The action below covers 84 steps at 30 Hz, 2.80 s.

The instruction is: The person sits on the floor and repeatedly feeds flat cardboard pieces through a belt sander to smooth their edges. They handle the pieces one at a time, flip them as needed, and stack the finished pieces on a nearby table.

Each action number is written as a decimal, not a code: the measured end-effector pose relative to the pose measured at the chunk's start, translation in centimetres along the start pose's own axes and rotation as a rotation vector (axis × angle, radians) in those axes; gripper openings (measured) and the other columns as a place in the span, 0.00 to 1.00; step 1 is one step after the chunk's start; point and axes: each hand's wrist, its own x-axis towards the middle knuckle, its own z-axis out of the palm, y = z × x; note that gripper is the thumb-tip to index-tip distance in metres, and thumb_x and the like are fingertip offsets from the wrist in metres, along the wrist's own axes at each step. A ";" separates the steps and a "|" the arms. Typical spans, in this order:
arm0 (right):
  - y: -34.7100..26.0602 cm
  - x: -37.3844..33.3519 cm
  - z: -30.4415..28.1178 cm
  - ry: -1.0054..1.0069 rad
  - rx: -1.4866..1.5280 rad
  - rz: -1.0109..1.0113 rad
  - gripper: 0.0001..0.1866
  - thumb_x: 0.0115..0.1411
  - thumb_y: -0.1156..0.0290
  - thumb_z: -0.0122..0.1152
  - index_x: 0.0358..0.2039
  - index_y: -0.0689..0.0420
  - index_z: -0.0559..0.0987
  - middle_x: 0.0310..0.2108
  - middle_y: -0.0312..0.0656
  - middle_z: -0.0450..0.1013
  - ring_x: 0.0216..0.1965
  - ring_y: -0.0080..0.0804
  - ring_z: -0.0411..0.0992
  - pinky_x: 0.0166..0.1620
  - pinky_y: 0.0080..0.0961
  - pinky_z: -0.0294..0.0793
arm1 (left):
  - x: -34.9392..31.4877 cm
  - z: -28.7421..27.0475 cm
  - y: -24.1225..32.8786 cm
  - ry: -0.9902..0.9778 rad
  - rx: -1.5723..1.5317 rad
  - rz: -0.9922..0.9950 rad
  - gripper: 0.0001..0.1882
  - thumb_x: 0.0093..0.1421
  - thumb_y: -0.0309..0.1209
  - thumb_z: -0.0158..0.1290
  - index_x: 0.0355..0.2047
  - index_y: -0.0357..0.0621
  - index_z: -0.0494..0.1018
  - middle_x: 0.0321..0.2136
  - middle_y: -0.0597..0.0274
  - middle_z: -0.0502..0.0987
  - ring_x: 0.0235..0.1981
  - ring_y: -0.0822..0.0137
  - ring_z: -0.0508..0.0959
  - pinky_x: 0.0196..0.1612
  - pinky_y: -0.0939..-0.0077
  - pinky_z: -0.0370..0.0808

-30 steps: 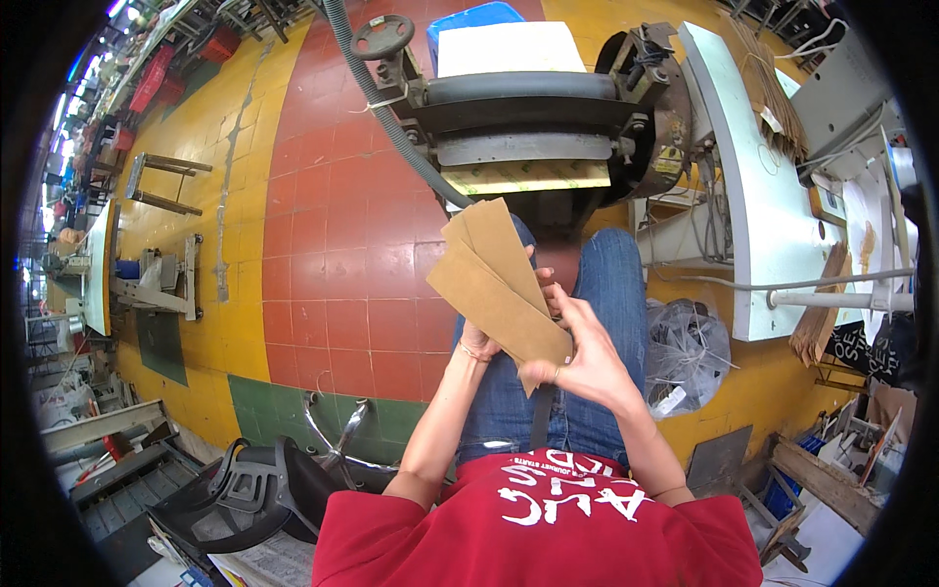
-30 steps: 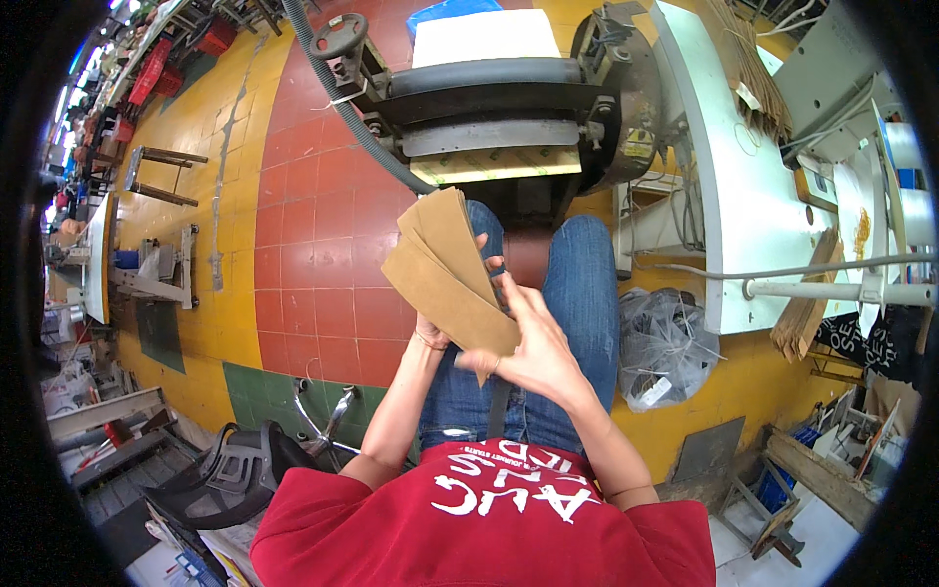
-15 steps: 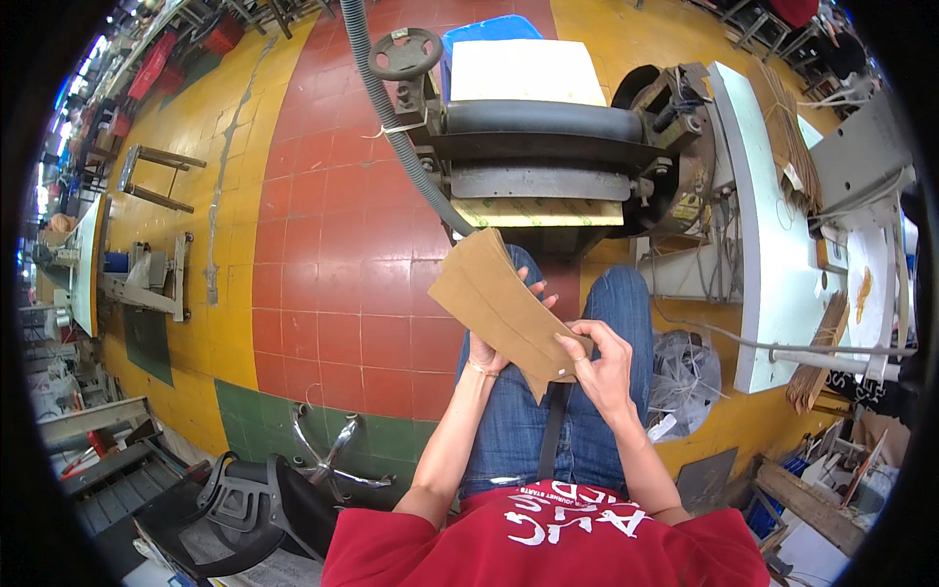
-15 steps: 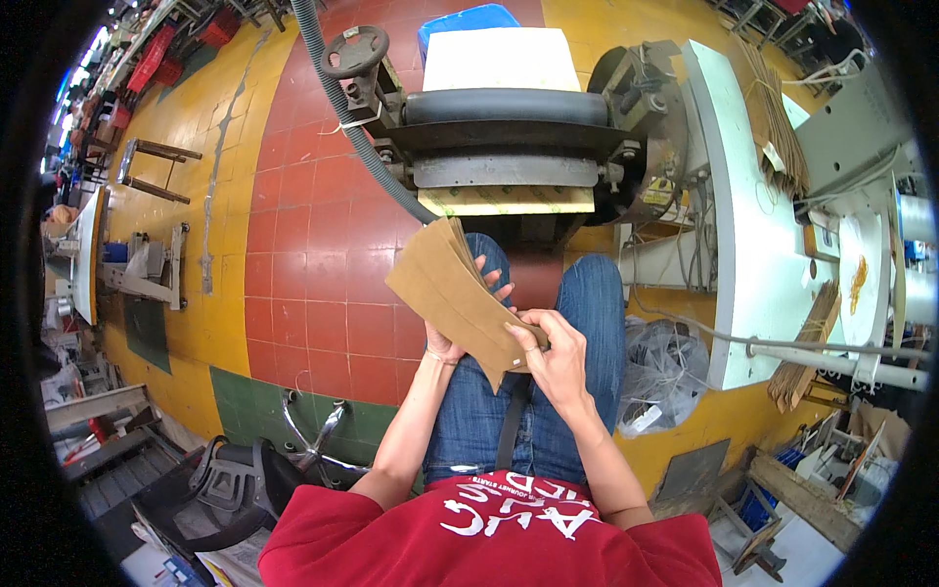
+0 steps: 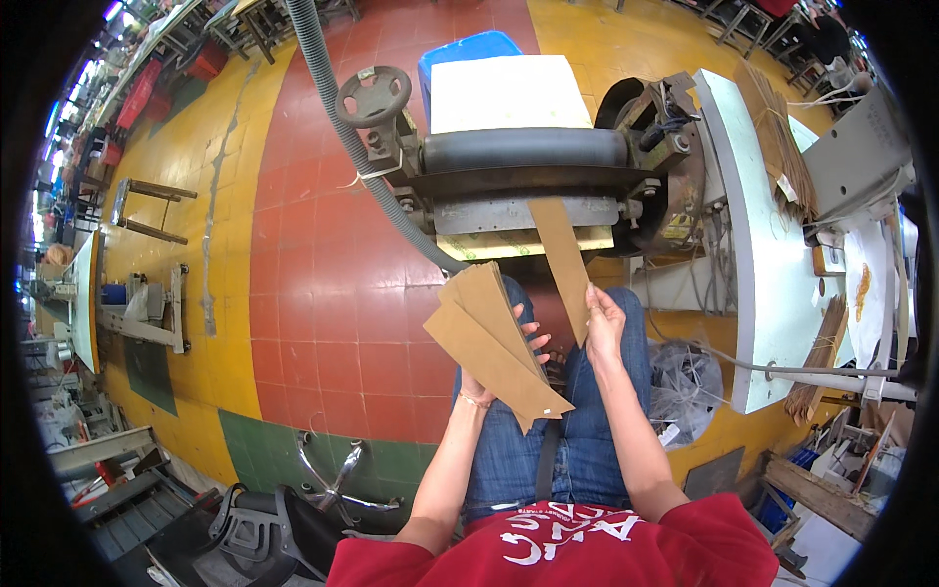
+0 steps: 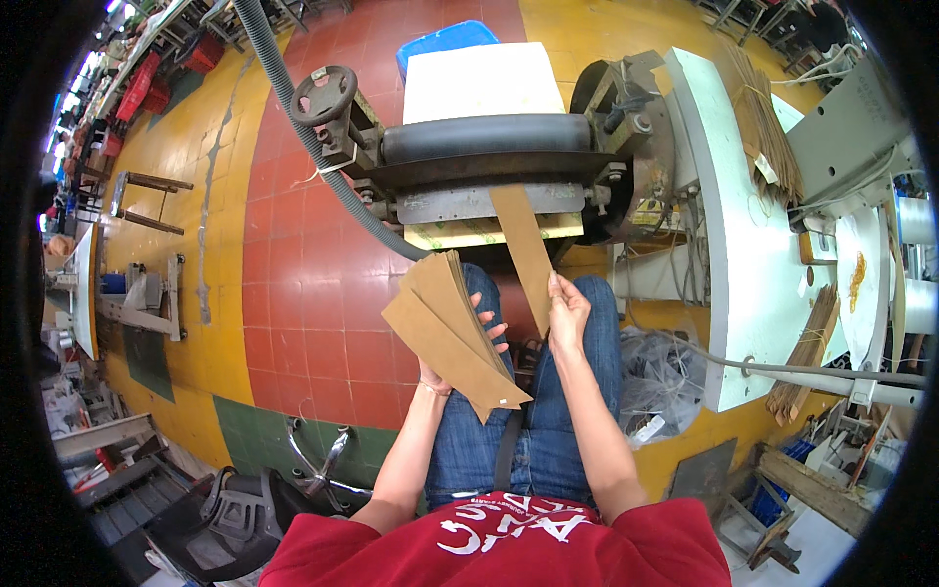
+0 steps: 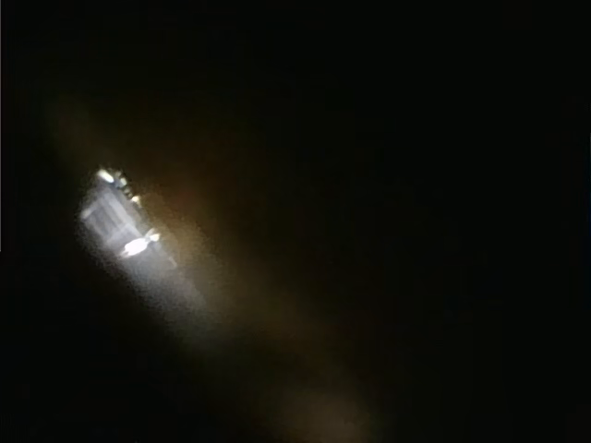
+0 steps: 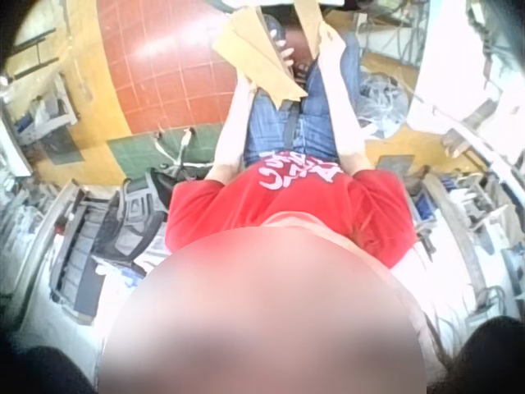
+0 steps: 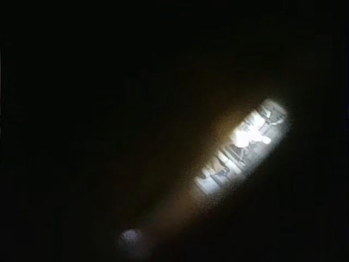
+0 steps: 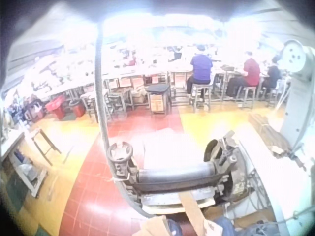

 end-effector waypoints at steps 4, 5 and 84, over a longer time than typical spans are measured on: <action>0.1 -0.6 1.1 0.026 0.040 0.031 0.13 0.61 0.65 0.62 0.39 0.62 0.79 0.31 0.33 0.77 0.25 0.13 0.70 0.25 0.08 0.64 | 0.1 -0.4 -0.1 0.009 -0.034 0.000 0.43 0.60 0.60 0.45 0.65 0.44 0.51 0.55 0.47 0.67 0.57 0.43 0.67 0.58 0.42 0.65; -0.2 -0.1 1.6 0.022 0.060 0.037 0.13 0.61 0.65 0.62 0.40 0.62 0.78 0.31 0.33 0.76 0.26 0.13 0.70 0.25 0.09 0.64 | 0.1 -0.5 -0.1 0.024 -0.047 -0.014 0.43 0.60 0.59 0.46 0.65 0.44 0.50 0.55 0.47 0.67 0.57 0.43 0.67 0.58 0.42 0.65; -2.0 -1.8 -0.2 -0.168 -0.183 0.016 0.13 0.60 0.70 0.62 0.42 0.64 0.77 0.34 0.37 0.77 0.33 0.17 0.73 0.37 0.14 0.71 | 0.9 -0.6 0.0 0.129 -0.005 0.093 0.41 0.49 0.38 0.55 0.63 0.44 0.54 0.50 0.52 0.69 0.48 0.55 0.73 0.53 0.50 0.72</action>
